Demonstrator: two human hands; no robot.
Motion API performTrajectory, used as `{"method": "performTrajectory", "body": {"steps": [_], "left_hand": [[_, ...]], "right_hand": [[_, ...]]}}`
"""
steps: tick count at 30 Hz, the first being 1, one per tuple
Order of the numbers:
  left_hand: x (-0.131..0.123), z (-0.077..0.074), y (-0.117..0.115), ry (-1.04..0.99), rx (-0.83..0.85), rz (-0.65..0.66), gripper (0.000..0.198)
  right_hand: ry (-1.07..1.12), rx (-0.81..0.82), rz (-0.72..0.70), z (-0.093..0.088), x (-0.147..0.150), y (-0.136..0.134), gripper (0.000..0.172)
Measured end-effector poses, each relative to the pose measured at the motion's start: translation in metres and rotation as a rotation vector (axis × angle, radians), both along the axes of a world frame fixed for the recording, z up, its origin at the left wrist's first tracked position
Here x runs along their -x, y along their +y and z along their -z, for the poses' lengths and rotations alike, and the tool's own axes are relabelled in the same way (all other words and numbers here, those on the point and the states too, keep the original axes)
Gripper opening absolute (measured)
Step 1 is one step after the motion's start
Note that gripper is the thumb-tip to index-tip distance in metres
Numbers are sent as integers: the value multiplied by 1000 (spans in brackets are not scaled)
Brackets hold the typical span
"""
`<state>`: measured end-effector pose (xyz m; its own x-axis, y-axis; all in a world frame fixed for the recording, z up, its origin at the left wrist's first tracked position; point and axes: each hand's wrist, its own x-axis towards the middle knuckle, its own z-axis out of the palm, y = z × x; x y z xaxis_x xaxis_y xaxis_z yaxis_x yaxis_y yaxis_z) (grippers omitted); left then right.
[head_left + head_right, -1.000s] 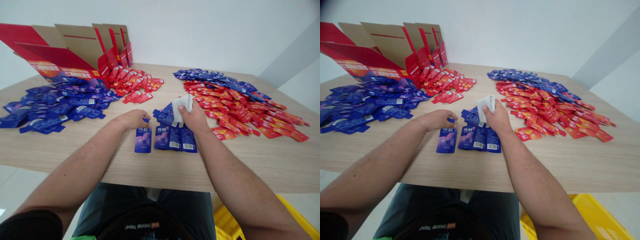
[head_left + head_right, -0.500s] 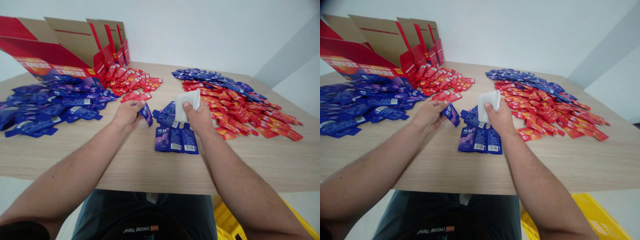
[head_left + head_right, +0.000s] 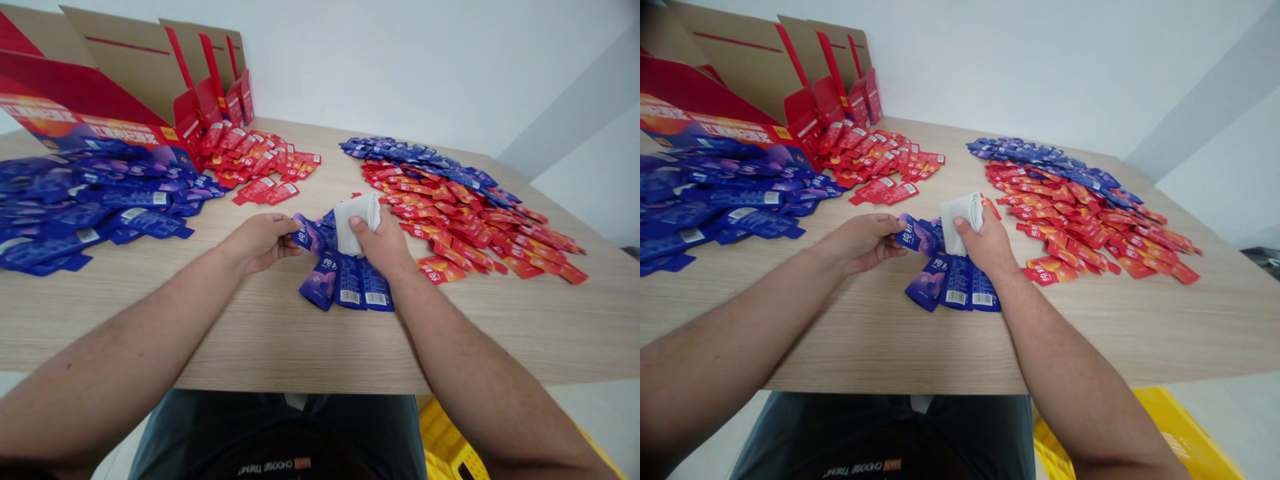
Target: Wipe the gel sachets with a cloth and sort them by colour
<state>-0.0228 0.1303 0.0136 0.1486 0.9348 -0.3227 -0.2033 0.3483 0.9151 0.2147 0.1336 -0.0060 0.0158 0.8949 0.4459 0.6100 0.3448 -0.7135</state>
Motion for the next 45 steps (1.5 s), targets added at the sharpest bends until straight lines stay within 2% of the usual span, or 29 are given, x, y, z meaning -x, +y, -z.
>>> {"method": "performTrajectory", "body": {"steps": [6, 9, 11, 13, 15, 19, 22, 24, 26, 28, 32, 35, 38, 41, 43, 45], "left_hand": [[-3, -5, -7, -168, -70, 71, 13], [-13, -3, -17, -253, -144, 65, 22], [-21, -1, -25, -283, -157, 91, 20], [-27, 1, -31, -299, -158, 132, 16], [-29, 1, -34, -311, -172, 135, 16], [-28, -6, -36, -328, -199, 54, 23], [-28, -8, -37, -334, -200, 36, 23], [-28, -7, -38, -342, -197, 56, 21], [-28, -4, -37, -348, -202, 75, 18], [-28, -4, -36, -343, -205, 64, 17], [-27, -10, -35, -328, -236, -6, 19], [-28, -10, -36, -324, -262, 6, 19], [-28, -6, -37, -308, -266, 52, 20], [-27, -4, -36, -286, -269, 33, 21], [-27, -5, -36, -281, -285, 14, 21], [-28, -6, -36, -279, -298, 20, 21]], "right_hand": [[134, -4, -65, -1, 1, -2, 45], [203, 18, -137, -8, 14, -17, 45], [156, 38, -172, -12, 23, -28, 47], [43, 31, -150, -15, 26, -31, 49], [-52, 9, -66, -13, 18, -23, 49], [-2, -18, 112, -9, -8, 2, 50], [87, -111, 40, -13, -4, -7, 51], [45, -122, -64, -17, 8, -20, 49], [-56, -100, -106, -17, 16, -27, 48], [-95, -80, -62, -14, 15, -21, 47], [33, -106, 90, -12, -2, -5, 49], [68, -172, 16, -18, 4, -17, 49], [-41, -156, -97, -19, 16, -28, 48], [-79, -114, -33, -12, 12, -18, 46], [-17, -123, 50, -10, 5, -10, 45], [48, -154, 50, -13, 4, -11, 45]]}}
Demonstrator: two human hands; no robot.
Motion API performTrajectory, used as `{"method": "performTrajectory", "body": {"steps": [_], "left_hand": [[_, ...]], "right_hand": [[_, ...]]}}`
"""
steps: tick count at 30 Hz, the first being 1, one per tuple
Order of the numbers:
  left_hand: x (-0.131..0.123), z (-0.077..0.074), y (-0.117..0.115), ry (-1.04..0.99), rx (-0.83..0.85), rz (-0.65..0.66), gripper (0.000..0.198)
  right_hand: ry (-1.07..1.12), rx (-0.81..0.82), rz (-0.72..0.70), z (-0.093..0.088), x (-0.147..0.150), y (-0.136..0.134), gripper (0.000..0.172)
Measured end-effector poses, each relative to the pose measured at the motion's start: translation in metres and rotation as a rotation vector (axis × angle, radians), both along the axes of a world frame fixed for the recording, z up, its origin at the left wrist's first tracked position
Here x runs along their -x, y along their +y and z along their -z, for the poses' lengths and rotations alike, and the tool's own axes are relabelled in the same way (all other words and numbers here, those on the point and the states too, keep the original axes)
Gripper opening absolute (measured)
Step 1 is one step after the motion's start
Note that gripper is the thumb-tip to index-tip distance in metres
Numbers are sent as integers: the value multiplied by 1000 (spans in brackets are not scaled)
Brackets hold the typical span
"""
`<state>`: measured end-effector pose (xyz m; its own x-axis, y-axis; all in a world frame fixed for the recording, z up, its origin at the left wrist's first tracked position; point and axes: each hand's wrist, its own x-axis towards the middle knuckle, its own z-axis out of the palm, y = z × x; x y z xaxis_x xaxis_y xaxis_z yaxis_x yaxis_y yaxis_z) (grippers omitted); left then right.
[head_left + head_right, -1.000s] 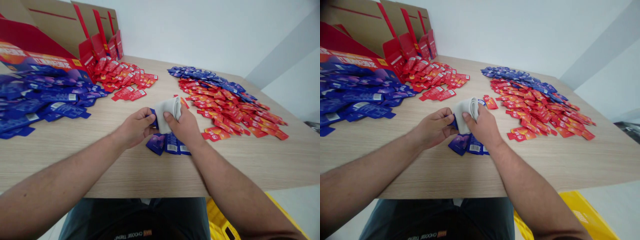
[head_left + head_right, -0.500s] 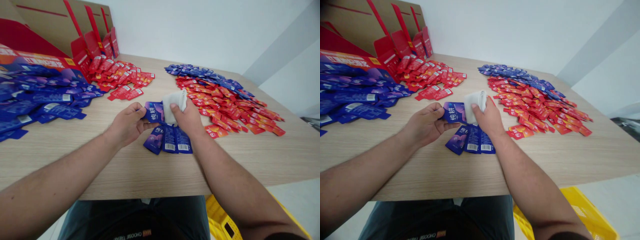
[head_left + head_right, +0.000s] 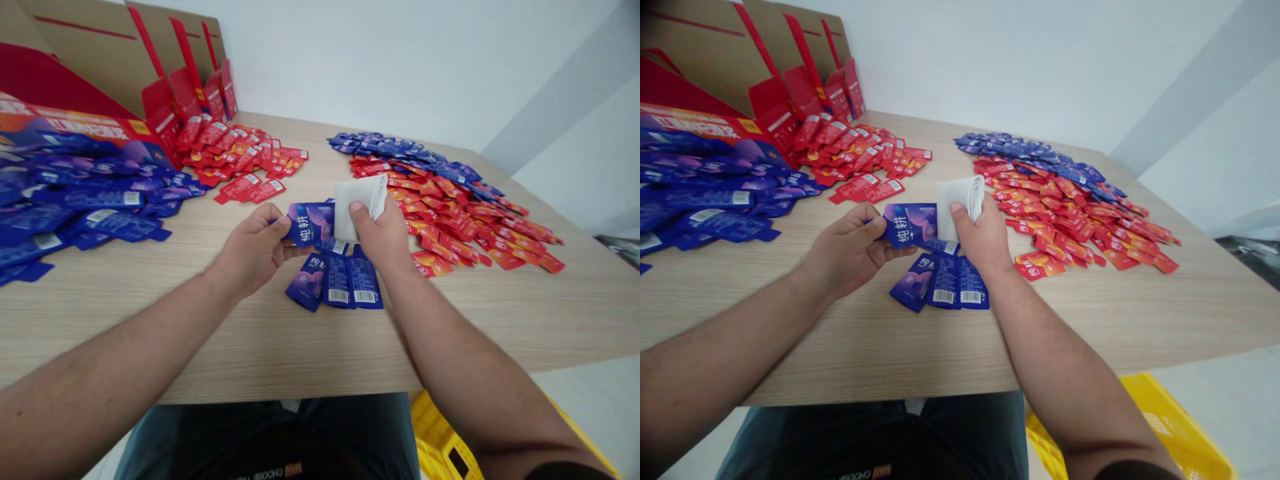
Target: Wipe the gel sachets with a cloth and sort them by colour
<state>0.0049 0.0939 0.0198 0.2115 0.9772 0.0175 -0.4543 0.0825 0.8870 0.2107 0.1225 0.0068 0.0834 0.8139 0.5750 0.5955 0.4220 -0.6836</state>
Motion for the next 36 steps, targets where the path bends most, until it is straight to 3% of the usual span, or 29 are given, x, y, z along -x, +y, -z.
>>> {"method": "performTrajectory", "body": {"steps": [5, 8, 11, 15, 19, 23, 26, 31, 36], "left_hand": [[-2, 3, -2, 55, 24, 35, 21], [0, 2, -1, 43, 17, 22, 21], [4, -3, 2, 16, -1, -4, 21], [8, -8, 4, -4, -15, -54, 21], [9, -8, 3, 34, -50, -109, 19], [13, -8, -2, 151, -155, -176, 14], [19, -9, -6, 281, -271, -257, 15], [22, -7, -5, 387, -391, -220, 16], [13, -3, 0, 187, -197, -149, 31]], "right_hand": [[-128, 29, -170, -5, 19, -20, 46], [-127, 79, -67, 5, 10, -4, 48], [119, 151, 5, 13, -14, 22, 54], [511, 444, -351, 5, -33, 27, 59], [586, 729, -697, -6, -29, 6, 58], [596, 938, -884, -8, -18, -7, 62], [615, 966, -963, -6, -10, -11, 60], [643, 831, -896, -4, -6, -11, 59], [630, 669, -686, -5, -7, -10, 62]]}}
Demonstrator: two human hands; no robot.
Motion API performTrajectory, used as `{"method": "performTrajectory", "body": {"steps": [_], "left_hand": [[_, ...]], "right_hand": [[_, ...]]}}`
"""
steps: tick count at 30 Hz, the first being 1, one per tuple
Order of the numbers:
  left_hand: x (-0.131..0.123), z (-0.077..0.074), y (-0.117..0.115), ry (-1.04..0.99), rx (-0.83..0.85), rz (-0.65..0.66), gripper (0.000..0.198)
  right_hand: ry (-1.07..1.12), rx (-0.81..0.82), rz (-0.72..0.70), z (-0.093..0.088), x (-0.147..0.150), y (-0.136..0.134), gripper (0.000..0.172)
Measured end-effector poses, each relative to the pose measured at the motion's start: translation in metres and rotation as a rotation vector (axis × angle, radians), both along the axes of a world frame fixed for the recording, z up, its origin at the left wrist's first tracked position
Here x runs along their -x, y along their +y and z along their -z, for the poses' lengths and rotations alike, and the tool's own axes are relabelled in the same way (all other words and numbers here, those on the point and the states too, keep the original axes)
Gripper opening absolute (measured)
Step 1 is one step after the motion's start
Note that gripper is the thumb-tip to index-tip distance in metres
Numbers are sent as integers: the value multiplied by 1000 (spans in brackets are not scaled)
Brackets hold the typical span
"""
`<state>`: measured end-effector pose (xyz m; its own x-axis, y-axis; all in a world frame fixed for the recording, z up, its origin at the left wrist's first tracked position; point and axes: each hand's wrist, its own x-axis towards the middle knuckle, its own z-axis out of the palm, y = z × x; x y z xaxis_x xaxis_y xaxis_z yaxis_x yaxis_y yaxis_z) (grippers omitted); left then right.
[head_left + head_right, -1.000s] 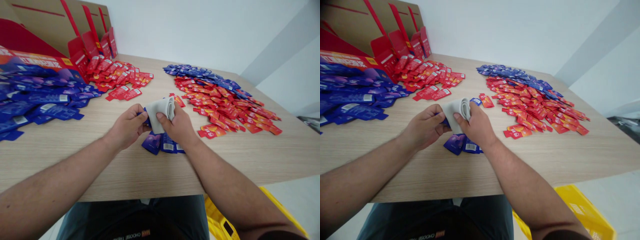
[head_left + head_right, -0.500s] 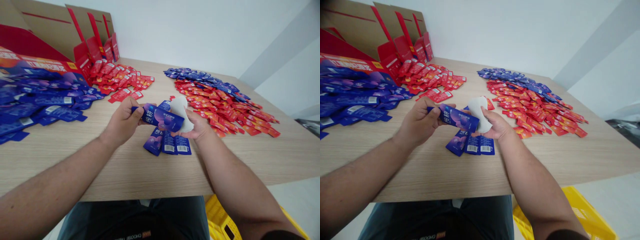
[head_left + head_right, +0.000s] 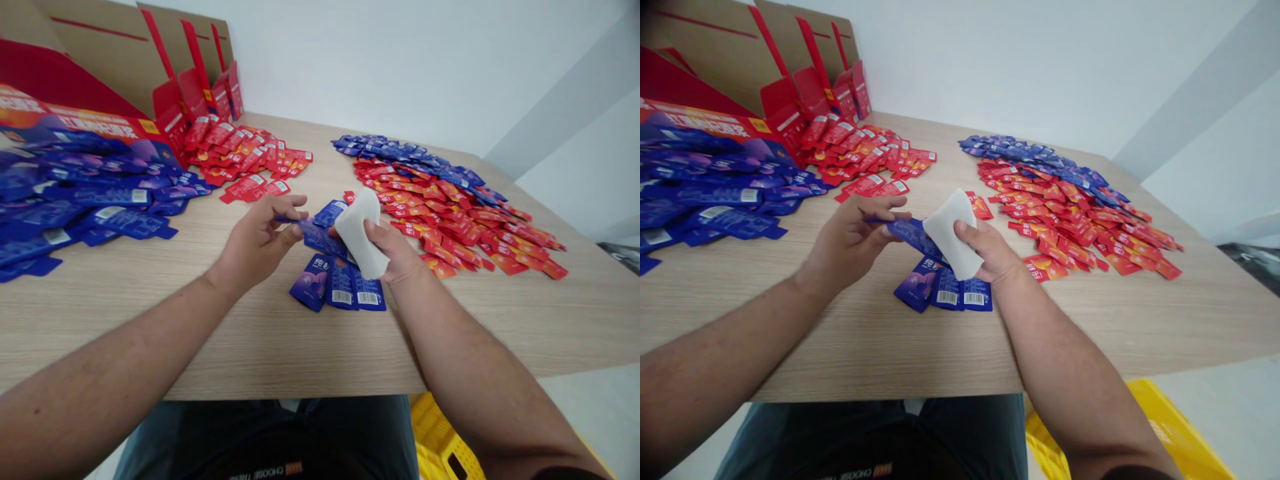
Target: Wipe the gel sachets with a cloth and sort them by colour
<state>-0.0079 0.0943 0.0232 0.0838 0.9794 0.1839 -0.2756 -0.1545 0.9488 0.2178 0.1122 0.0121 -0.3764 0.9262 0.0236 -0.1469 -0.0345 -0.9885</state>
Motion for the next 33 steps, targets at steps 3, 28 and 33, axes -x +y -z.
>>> {"method": "performTrajectory", "body": {"steps": [3, 28, 33], "left_hand": [[-4, -2, 0, -132, 154, 102, 39], [-23, 9, -6, -157, 307, 12, 20], [-23, 9, -6, -161, 284, 14, 18]], "right_hand": [[-57, -66, 47, -2, -1, 0, 65], [-909, -624, 740, 4, 1, 16, 34], [-772, -715, 621, -1, 17, -3, 39]]}}
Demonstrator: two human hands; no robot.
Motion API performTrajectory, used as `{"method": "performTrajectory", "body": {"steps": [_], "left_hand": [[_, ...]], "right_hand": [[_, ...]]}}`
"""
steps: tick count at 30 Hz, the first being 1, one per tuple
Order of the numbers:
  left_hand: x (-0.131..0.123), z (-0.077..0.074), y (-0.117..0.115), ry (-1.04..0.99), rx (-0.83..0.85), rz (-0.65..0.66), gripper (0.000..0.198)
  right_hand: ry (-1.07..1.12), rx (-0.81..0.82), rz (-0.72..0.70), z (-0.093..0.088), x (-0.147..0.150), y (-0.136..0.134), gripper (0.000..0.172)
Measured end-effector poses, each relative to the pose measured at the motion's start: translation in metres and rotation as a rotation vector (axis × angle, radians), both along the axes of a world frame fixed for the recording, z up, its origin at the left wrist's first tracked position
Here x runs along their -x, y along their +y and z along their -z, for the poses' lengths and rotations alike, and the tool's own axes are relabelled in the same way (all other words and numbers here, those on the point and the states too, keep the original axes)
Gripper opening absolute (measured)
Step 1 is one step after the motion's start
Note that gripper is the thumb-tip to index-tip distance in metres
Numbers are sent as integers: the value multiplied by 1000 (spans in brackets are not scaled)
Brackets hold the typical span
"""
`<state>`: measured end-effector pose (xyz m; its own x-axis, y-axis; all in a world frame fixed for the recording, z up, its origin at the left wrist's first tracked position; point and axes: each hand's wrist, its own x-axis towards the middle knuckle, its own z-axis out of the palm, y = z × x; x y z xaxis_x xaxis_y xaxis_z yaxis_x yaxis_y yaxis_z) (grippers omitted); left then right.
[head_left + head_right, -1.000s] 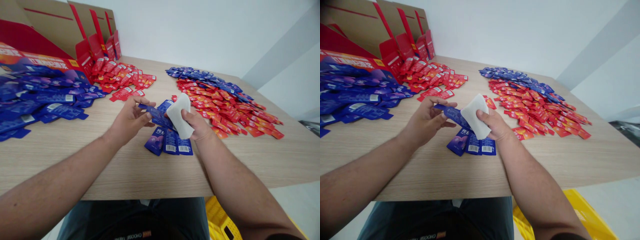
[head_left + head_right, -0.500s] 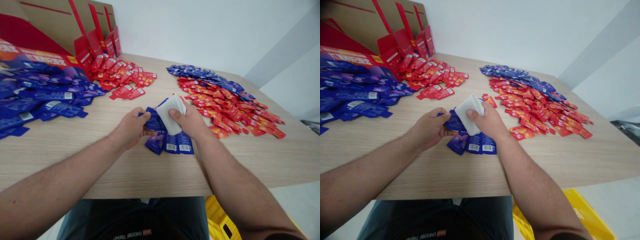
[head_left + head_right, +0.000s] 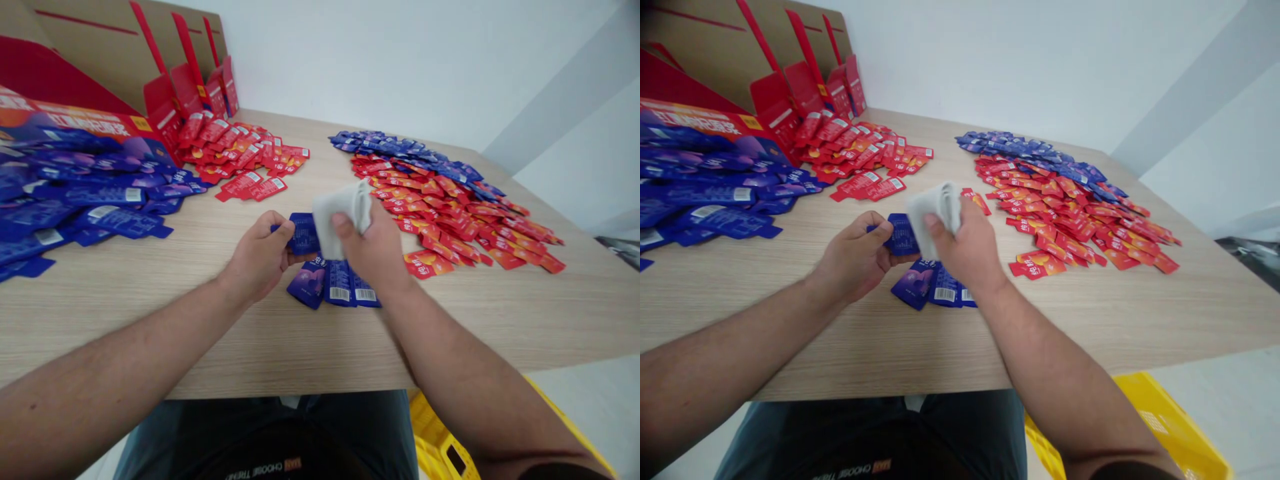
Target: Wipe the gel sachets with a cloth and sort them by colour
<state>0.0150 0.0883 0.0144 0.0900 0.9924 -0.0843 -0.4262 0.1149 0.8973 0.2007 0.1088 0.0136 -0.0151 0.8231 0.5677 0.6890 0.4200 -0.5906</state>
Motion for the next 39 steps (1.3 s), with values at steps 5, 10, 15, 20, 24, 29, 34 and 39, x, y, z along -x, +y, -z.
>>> {"method": "performTrajectory", "body": {"steps": [5, 10, 15, 20, 24, 29, 34, 39], "left_hand": [[1, -2, 2, -12, -16, -37, 18], [2, -1, 2, -20, -51, -10, 16], [2, 3, 4, 3, -33, -27, 16], [2, 0, 2, -10, -56, -15, 16], [2, 2, 1, 32, -64, 7, 19], [3, 4, 4, 26, -45, -35, 19], [2, 5, 2, 85, -50, -26, 21], [2, 2, 3, 44, -58, -52, 17]], "right_hand": [[-90, 70, 44, 5, 0, 5, 42], [-76, -80, 47, 2, 0, 1, 40], [-178, -2, 21, 9, 0, 7, 39], [-121, -74, 96, 3, -3, 5, 39], [-244, -77, -55, 4, 5, -2, 38], [-186, -73, 118, 3, 1, 1, 38], [-315, -82, -58, 4, 11, -7, 36], [-226, -52, 129, 2, -3, 4, 37]]}}
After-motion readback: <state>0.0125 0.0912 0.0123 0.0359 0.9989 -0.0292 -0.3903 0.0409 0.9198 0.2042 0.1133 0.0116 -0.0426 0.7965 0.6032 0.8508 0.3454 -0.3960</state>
